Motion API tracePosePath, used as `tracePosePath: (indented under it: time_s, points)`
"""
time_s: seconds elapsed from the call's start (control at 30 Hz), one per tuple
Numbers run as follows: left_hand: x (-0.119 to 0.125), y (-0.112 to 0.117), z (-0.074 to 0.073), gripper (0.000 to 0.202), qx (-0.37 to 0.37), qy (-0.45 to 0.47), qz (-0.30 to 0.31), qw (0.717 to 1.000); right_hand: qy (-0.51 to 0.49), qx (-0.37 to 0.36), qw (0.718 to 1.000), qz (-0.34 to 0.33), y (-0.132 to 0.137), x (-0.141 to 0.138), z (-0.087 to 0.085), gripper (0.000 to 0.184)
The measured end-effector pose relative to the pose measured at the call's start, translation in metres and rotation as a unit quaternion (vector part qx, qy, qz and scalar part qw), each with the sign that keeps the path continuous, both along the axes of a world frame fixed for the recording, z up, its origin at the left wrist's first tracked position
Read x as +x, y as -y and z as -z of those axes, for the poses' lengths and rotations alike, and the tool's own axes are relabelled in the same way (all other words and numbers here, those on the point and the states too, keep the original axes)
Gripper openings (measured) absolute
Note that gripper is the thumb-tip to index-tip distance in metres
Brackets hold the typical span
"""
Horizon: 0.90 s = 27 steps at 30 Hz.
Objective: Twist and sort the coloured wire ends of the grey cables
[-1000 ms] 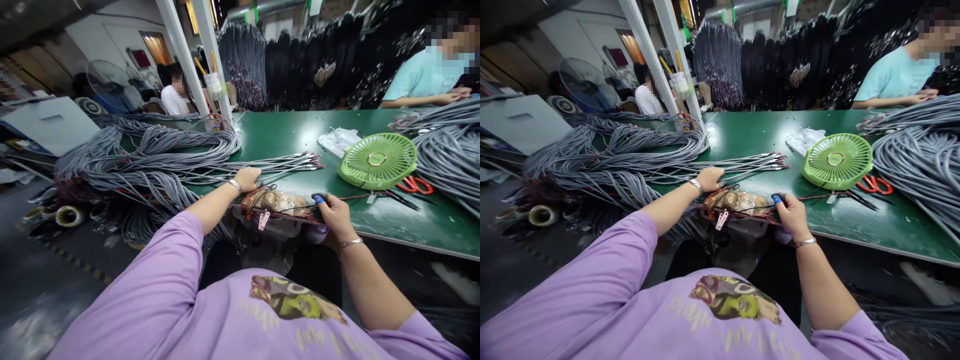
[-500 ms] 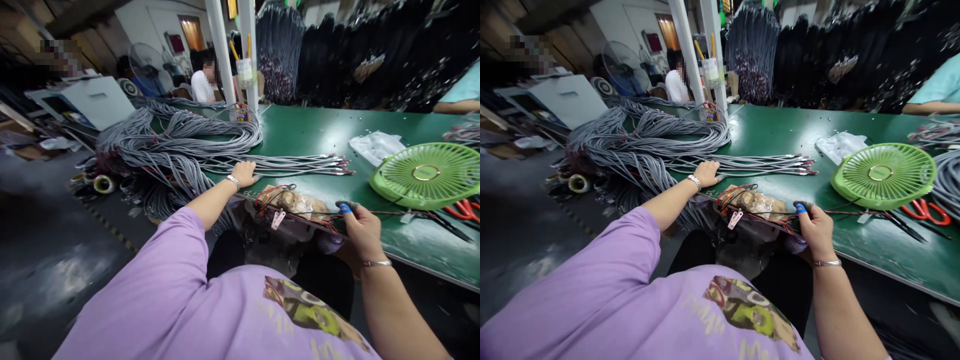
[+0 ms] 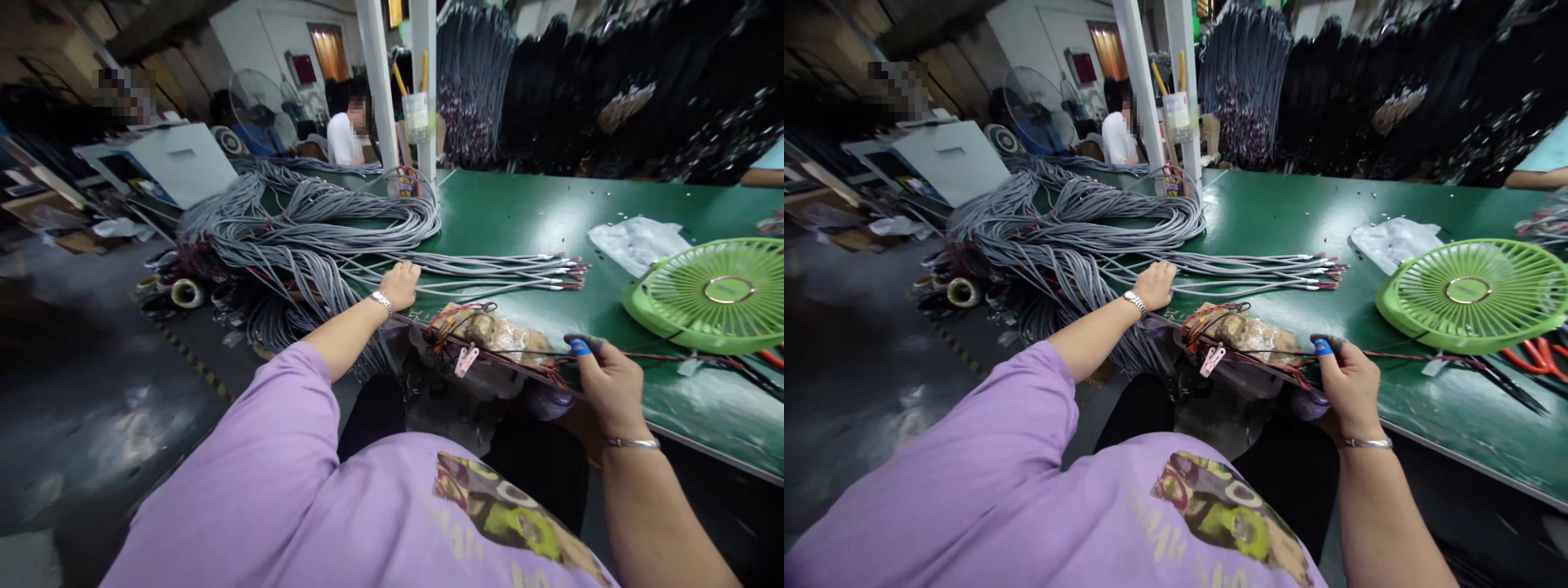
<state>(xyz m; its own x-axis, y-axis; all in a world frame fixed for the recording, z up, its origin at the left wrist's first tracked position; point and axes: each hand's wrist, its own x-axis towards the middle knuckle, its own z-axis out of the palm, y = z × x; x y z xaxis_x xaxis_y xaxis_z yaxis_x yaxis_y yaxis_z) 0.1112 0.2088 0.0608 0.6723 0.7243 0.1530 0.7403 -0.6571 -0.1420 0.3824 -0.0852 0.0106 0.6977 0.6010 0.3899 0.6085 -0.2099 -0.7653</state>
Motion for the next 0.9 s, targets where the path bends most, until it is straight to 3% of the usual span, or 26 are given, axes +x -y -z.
tracePosePath:
  time_s: [0.07, 0.13, 0.33, 0.43, 0.47, 0.5, 0.6, 0.63, 0.7, 0.73, 0.77, 0.83, 0.9]
  points:
    - [0.012, -0.01, -0.007, 0.053, -0.032, -0.013, -0.052, 0.998, 0.0, 0.003, 1.0, -0.007, 0.0, 0.0, 0.0, 0.042]
    - [0.022, -0.022, -0.015, 0.052, -0.055, -0.026, -0.059, 0.996, -0.002, 0.01, 1.0, -0.014, 0.0, -0.001, 0.0, 0.04]
    - [0.032, -0.049, -0.039, 0.033, -0.097, -0.061, -0.032, 0.993, -0.001, 0.031, 0.999, -0.014, -0.002, -0.005, -0.002, 0.035]
    - [0.027, -0.058, -0.056, 0.02, -0.095, -0.026, -0.013, 0.995, -0.01, 0.04, 0.999, -0.022, -0.002, -0.007, -0.003, 0.034]
    - [0.024, -0.062, -0.063, 0.02, -0.091, 0.006, -0.015, 0.996, -0.012, 0.044, 0.999, -0.024, -0.002, -0.007, -0.003, 0.034]
    - [0.02, -0.066, -0.071, 0.021, -0.094, 0.111, -0.029, 0.989, -0.014, 0.047, 0.999, -0.024, -0.002, -0.007, -0.003, 0.034]
    - [0.004, -0.076, -0.097, 0.036, -0.064, 0.241, -0.073, 0.966, -0.018, 0.052, 0.998, -0.018, -0.002, -0.006, -0.001, 0.032]
    - [-0.002, -0.076, -0.104, 0.038, -0.089, 0.367, -0.102, 0.92, -0.018, 0.052, 0.998, -0.016, -0.002, -0.006, 0.0, 0.032]
    - [-0.012, -0.069, -0.116, 0.039, -0.117, 0.406, -0.096, 0.901, -0.015, 0.053, 0.998, -0.015, -0.002, -0.004, 0.003, 0.032]
    - [-0.014, -0.062, -0.12, 0.036, -0.182, 0.402, -0.061, 0.895, -0.013, 0.054, 0.998, -0.015, -0.002, -0.003, 0.004, 0.033]
    - [-0.014, -0.051, -0.123, 0.034, -0.272, 0.358, -0.011, 0.893, -0.011, 0.055, 0.998, -0.014, -0.002, -0.003, 0.004, 0.033]
    - [-0.006, -0.026, -0.128, 0.033, -0.339, 0.298, 0.029, 0.892, -0.004, 0.053, 0.999, -0.01, -0.002, -0.001, 0.005, 0.035]
    - [0.009, 0.004, -0.129, 0.024, -0.377, 0.196, 0.113, 0.898, 0.001, 0.05, 0.999, -0.003, -0.003, 0.0, 0.005, 0.036]
